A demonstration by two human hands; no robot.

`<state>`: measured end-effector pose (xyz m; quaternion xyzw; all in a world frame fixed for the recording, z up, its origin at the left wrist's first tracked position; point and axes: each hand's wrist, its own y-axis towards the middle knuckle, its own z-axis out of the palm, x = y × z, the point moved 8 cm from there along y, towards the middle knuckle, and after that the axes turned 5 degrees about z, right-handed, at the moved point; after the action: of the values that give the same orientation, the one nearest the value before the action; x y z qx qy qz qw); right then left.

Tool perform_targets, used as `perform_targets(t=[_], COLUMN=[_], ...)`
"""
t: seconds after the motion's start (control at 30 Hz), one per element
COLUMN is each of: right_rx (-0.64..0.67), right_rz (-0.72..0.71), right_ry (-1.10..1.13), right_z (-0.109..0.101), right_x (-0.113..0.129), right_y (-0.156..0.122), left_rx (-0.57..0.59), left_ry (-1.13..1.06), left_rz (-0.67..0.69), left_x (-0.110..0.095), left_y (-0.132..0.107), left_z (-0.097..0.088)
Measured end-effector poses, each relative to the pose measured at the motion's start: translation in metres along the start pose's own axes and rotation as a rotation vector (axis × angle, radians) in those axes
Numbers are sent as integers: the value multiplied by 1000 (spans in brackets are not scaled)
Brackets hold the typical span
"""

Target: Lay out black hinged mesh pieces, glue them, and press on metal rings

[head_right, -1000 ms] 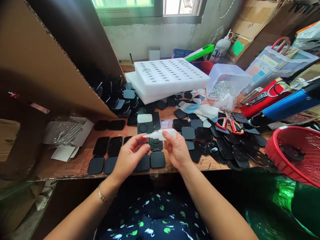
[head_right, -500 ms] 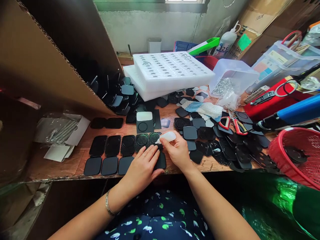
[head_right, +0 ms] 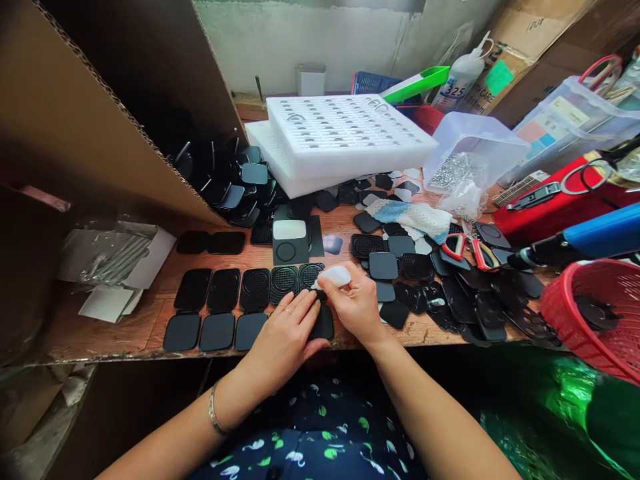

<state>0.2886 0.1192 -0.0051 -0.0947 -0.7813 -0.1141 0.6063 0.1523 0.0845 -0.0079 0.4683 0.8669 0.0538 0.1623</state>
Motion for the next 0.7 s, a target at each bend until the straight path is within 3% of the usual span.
perform_targets(t=[0.7], right_rx=[-54], right_rz=[-102], right_ry=[-158], right_z=[-8], right_x=[13], right_y=[2], left_rx=[-3], left_ry=[5], left_rz=[-2], left_x=[0], left_y=[1], left_z=[0])
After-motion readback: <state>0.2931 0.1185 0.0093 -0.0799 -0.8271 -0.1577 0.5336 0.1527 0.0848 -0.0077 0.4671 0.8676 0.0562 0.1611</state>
